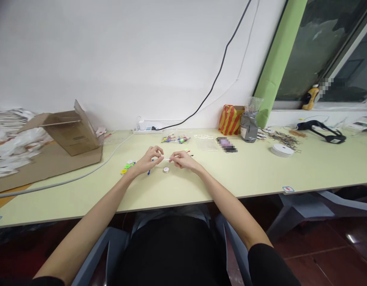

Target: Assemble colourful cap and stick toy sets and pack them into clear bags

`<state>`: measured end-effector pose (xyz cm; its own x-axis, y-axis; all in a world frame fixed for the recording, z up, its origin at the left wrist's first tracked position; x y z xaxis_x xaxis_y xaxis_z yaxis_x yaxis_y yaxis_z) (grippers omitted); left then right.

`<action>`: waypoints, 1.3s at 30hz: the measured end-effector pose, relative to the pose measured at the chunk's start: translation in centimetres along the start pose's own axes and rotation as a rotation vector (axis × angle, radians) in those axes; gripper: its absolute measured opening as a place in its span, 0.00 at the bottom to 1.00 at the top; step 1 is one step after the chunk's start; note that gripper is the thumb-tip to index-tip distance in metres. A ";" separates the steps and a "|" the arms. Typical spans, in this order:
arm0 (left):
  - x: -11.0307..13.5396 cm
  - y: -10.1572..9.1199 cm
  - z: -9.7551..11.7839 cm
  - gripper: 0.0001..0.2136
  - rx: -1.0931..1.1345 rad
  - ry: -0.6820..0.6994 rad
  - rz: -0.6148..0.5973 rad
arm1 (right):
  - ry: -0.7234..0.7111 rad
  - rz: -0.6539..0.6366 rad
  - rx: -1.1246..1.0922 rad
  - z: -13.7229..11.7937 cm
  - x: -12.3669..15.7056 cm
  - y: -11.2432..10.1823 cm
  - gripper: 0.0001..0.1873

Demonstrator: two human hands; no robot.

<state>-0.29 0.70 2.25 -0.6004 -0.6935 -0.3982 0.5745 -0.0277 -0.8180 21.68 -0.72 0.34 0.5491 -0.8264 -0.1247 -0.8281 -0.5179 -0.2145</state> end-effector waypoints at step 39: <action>0.8 0.9 -3.1 0.16 -0.100 -0.052 -0.241 | 0.228 -0.210 0.190 -0.1 0.7 0.5 0.16</action>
<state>-2.03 2.36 -0.06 -0.6822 -0.7118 -0.1672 0.3594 -0.1273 -0.9245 21.63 -1.62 0.23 0.6483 -0.7452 0.1561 -0.6521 -0.6493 -0.3913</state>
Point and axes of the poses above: each hand's wrist, its own x-axis away from the middle knuckle, its own y-axis out of the palm, z = x × y, the point moved 1 cm from there along -x, towards the middle knuckle, and after that the axes turned 2 degrees about -z, right-handed, at the moved point
